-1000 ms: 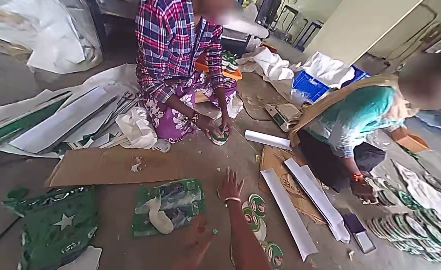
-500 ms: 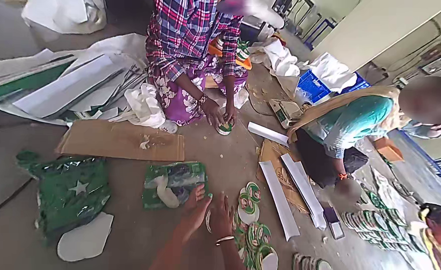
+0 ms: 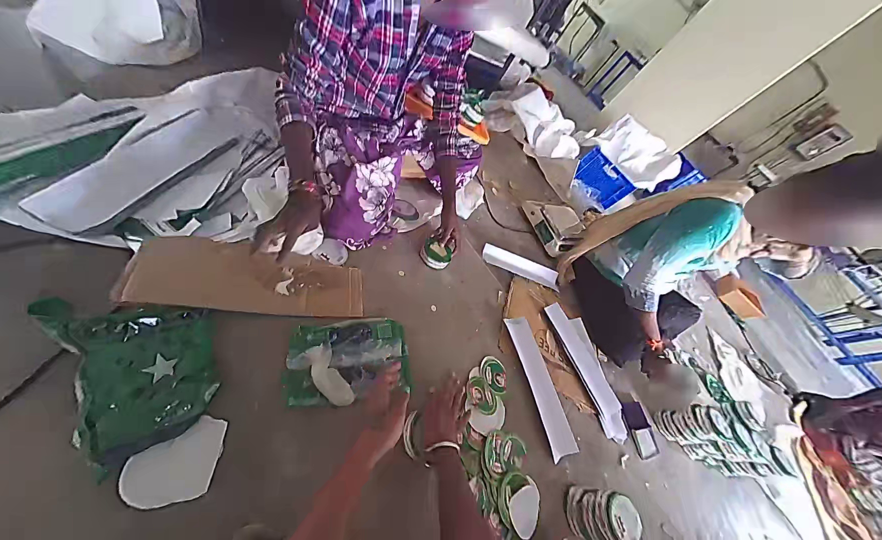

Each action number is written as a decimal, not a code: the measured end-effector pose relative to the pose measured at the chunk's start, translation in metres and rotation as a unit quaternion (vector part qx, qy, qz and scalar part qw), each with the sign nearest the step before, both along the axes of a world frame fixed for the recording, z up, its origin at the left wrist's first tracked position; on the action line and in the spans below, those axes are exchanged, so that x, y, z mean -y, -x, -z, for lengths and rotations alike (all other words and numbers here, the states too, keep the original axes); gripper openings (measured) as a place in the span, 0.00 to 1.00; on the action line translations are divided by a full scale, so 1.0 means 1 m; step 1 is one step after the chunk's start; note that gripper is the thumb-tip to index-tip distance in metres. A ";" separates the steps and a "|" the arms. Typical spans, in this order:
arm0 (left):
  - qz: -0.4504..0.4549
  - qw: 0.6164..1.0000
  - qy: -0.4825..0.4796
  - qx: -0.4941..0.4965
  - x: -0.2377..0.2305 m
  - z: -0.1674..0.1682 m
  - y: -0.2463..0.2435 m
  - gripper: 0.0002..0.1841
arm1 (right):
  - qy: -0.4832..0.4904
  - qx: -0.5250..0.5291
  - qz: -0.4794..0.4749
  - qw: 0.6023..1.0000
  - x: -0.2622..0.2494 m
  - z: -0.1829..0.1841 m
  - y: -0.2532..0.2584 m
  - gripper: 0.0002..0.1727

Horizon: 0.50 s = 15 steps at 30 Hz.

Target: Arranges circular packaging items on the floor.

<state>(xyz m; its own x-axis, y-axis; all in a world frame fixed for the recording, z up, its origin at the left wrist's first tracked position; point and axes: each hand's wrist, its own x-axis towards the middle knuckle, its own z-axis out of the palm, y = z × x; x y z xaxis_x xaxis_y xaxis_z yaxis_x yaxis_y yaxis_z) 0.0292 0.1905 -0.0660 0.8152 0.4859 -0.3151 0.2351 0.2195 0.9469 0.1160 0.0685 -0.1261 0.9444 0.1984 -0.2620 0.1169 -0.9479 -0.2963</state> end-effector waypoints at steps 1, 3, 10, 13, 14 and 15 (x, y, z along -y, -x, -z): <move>0.035 0.998 -0.038 -0.019 -0.002 0.005 -0.005 0.29 | -0.049 0.007 0.011 0.999 0.002 -0.010 -0.004 0.37; 0.076 0.992 -0.084 -0.053 -0.004 0.010 -0.014 0.30 | -0.052 0.089 0.015 0.995 0.004 -0.017 -0.001 0.37; 0.259 0.934 -0.190 -0.158 0.008 0.013 -0.010 0.45 | -0.110 -0.014 0.023 0.994 0.020 0.007 0.005 0.36; 0.337 0.893 -0.272 -0.123 0.030 0.036 -0.021 0.59 | -0.362 -0.001 0.156 0.919 0.054 -0.024 -0.008 0.33; 0.355 0.879 -0.294 -0.122 0.040 0.043 -0.021 0.60 | -0.358 0.012 0.172 0.918 0.066 -0.034 -0.003 0.32; 0.368 0.869 -0.306 -0.126 0.050 0.048 -0.020 0.61 | -0.367 0.001 0.197 0.909 0.077 -0.040 0.005 0.33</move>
<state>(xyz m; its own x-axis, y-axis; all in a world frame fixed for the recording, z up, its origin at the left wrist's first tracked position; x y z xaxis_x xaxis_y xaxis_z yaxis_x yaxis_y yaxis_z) 0.0490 0.1403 -0.1145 0.9187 0.0013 -0.3950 0.3156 -0.6038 0.7319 0.1108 -0.0083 -0.0862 0.9805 -0.0335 -0.1939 -0.1872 -0.4630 -0.8664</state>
